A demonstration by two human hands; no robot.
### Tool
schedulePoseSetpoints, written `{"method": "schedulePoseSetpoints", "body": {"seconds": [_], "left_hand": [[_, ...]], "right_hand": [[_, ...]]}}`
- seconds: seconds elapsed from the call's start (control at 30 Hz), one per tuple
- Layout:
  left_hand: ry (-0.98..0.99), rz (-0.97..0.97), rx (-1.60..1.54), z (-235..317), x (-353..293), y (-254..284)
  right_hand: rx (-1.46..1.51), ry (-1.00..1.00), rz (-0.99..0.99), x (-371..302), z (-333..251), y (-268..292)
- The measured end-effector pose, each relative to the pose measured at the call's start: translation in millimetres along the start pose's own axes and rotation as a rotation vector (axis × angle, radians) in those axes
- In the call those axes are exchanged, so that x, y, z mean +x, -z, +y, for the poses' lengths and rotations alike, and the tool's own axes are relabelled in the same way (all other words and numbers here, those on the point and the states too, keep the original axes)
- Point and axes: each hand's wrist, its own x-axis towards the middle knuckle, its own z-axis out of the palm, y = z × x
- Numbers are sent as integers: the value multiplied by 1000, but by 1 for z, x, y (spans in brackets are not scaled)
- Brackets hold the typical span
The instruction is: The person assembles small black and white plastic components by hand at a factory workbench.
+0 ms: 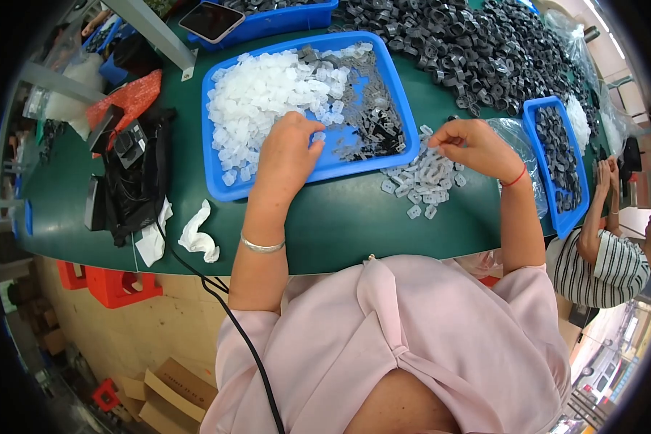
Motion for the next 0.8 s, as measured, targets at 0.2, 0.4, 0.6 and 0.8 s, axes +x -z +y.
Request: {"method": "schedulePoseSetpoints", "body": {"seconds": [0.2,0.4,0.6,0.8], "left_hand": [[-76,-32,77,-9,1,-10],[64,100,-184,6,8,-10],[291,100,-746,15,11,-4],[365,63,-1016,14,11,-1]], "right_hand": [[-202,76,134,2,-6,0],[-222,390,225,46,-25,-39],[-473,599,259,85,-20,-81],[-800,644,274,94,-23,-90]]}}
